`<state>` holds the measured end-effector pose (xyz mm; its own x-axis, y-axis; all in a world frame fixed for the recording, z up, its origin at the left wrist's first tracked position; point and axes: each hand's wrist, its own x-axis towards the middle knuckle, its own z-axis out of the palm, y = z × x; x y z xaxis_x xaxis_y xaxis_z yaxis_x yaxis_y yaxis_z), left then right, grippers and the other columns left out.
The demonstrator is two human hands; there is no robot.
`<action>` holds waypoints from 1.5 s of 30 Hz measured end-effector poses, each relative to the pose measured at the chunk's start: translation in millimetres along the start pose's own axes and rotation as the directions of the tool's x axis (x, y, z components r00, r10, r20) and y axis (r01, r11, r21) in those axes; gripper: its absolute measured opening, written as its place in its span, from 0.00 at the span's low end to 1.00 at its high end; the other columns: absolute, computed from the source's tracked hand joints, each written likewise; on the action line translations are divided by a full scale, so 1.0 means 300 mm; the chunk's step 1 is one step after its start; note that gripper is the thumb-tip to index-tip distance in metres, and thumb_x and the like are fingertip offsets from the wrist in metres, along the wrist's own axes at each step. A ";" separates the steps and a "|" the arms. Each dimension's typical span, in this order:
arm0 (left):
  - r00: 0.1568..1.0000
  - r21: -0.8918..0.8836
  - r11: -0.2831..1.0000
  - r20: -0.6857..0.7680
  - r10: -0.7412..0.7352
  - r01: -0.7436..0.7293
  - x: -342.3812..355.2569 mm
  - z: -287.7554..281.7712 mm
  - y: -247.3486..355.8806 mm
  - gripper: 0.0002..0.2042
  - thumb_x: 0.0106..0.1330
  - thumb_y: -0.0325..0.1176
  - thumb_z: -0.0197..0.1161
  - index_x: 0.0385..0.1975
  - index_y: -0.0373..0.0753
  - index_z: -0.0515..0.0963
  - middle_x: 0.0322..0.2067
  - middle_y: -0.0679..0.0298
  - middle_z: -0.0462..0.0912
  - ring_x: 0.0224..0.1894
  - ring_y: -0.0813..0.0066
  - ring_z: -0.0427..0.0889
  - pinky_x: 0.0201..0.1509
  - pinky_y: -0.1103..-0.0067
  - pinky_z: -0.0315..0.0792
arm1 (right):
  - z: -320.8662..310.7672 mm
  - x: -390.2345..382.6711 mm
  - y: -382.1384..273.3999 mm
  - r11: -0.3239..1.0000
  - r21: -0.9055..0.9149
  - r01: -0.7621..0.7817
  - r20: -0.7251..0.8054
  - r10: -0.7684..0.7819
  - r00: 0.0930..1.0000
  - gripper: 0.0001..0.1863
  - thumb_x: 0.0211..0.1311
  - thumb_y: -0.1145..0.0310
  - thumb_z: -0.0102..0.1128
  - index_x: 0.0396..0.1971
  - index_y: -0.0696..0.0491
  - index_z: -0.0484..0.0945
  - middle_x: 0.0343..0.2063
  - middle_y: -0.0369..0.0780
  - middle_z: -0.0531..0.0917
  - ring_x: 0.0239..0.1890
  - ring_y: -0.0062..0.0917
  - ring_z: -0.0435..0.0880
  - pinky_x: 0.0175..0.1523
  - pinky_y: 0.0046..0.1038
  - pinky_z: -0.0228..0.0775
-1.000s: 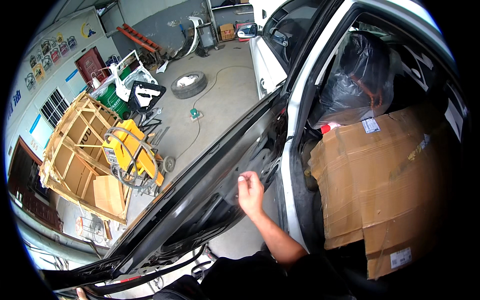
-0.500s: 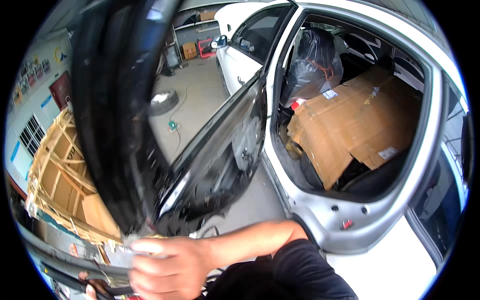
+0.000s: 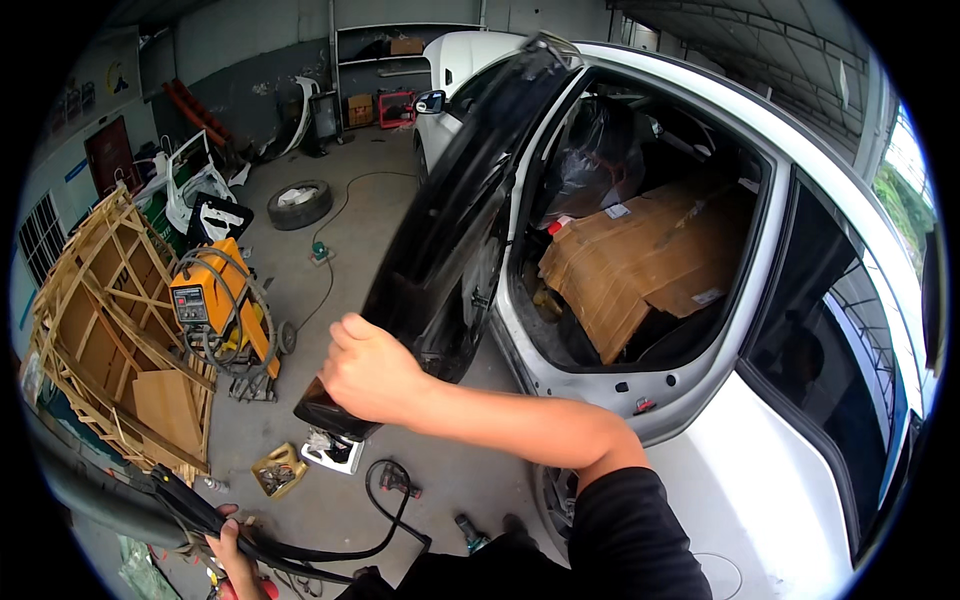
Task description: The person removes a rubber weather seal from a car door, walks to a nearby area, and then returns to install the seal along the door frame using a small metal tool to press it into place.
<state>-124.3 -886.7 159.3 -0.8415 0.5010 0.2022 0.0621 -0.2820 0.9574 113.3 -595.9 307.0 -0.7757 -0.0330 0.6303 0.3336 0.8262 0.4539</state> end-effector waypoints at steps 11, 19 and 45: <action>0.978 0.034 0.986 0.122 -0.168 0.165 0.024 0.021 -0.219 0.13 0.59 0.34 0.61 0.39 0.33 0.75 0.18 0.71 0.67 0.17 0.84 0.63 0.21 0.85 0.55 | -0.286 -0.482 0.210 0.988 0.120 0.101 -0.329 -0.056 0.943 0.18 0.39 0.64 0.66 0.09 0.51 0.63 0.14 0.35 0.61 0.18 0.27 0.62 0.26 0.27 0.57; 0.956 0.101 0.975 0.197 -0.216 0.199 -0.032 0.221 -0.232 0.12 0.56 0.34 0.61 0.36 0.34 0.76 0.21 0.72 0.68 0.23 0.84 0.65 0.27 0.86 0.57 | -0.383 -0.597 0.264 0.978 0.184 0.103 -0.138 -0.078 0.987 0.18 0.43 0.59 0.65 0.11 0.51 0.66 0.17 0.36 0.73 0.23 0.28 0.75 0.30 0.26 0.61; 0.883 0.222 0.943 0.348 -0.316 0.249 -0.029 0.506 -0.353 0.09 0.53 0.33 0.61 0.28 0.32 0.80 0.18 0.72 0.70 0.19 0.84 0.66 0.22 0.82 0.59 | -0.616 -1.025 0.399 0.849 0.076 -0.523 -0.303 0.520 0.799 0.34 0.65 0.40 0.43 0.09 0.53 0.68 0.11 0.36 0.74 0.22 0.28 0.76 0.59 0.44 0.61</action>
<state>-42.0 -736.9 87.3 -0.5757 0.8160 -0.0519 -0.0319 0.0410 0.9987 490.7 -590.9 283.8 -0.2840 0.2328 0.9301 0.6484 0.7613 0.0074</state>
